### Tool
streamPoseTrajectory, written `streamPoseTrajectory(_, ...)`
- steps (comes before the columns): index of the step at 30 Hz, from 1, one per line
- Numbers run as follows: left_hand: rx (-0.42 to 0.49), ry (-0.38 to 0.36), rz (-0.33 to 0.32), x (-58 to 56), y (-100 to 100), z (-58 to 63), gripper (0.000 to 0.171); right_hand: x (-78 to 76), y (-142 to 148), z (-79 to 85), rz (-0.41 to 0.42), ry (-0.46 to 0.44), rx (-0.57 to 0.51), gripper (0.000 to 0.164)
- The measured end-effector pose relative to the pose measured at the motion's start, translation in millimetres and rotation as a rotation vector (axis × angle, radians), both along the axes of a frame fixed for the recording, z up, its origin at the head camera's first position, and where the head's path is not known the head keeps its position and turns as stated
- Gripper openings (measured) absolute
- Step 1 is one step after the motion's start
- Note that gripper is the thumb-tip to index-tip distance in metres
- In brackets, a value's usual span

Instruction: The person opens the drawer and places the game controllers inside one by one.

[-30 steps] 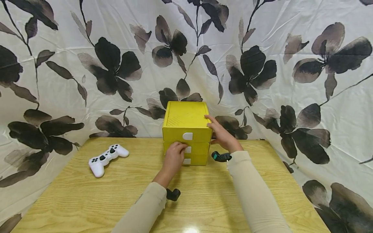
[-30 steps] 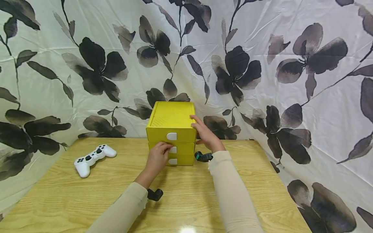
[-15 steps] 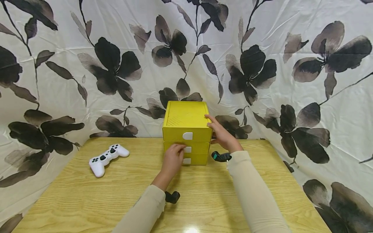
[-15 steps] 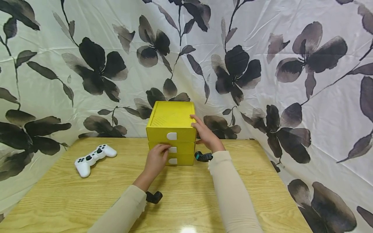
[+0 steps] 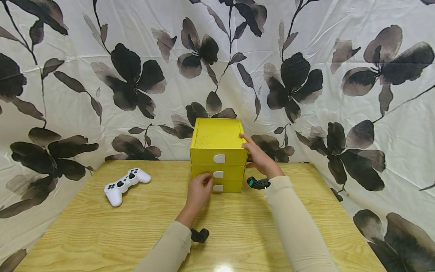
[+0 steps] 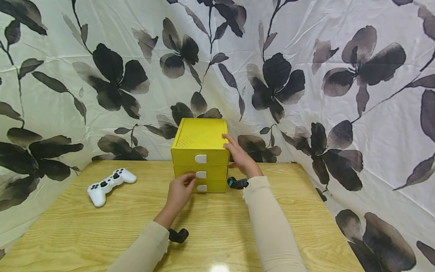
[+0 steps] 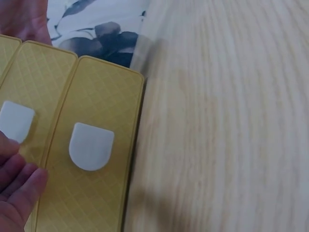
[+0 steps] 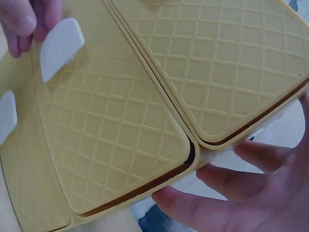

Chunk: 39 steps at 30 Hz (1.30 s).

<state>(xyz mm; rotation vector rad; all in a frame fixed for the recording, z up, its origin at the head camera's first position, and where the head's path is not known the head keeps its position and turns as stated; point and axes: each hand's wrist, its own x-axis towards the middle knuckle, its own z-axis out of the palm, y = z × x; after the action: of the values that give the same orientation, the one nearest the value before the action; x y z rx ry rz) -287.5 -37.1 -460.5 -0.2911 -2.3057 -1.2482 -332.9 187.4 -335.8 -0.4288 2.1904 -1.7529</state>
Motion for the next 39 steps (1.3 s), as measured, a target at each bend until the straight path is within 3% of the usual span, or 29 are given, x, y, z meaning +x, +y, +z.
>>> streamPoseTrajectory(15, 0.036, -0.103, -0.045, 1.8, 2.4, -14.4, 0.012, 2.0, -0.2, 1.3, 0.000, 0.003, -0.001, 0.055)
streamPoseTrajectory(21, 0.013, -0.123, -0.047, 1.5, 3.3, -19.5, 0.011, -10.2, 0.8, -12.0, -0.022, 0.019, 0.005, 0.054)
streamPoseTrajectory(27, 0.004, -0.161, -0.039, 0.3, 3.8, -24.7, 0.013, 0.2, -1.5, -0.7, -0.008, 0.002, 0.001, 0.056)
streamPoseTrajectory(34, 0.006, -0.186, -0.025, -2.2, 5.1, -29.7, 0.014, -17.2, 1.4, -19.2, -0.027, 0.013, 0.004, 0.054)
streamPoseTrajectory(39, 0.033, -0.172, -0.004, -2.4, 7.8, -32.4, 0.013, -18.8, 1.8, -23.1, -0.058, 0.027, 0.008, 0.053)
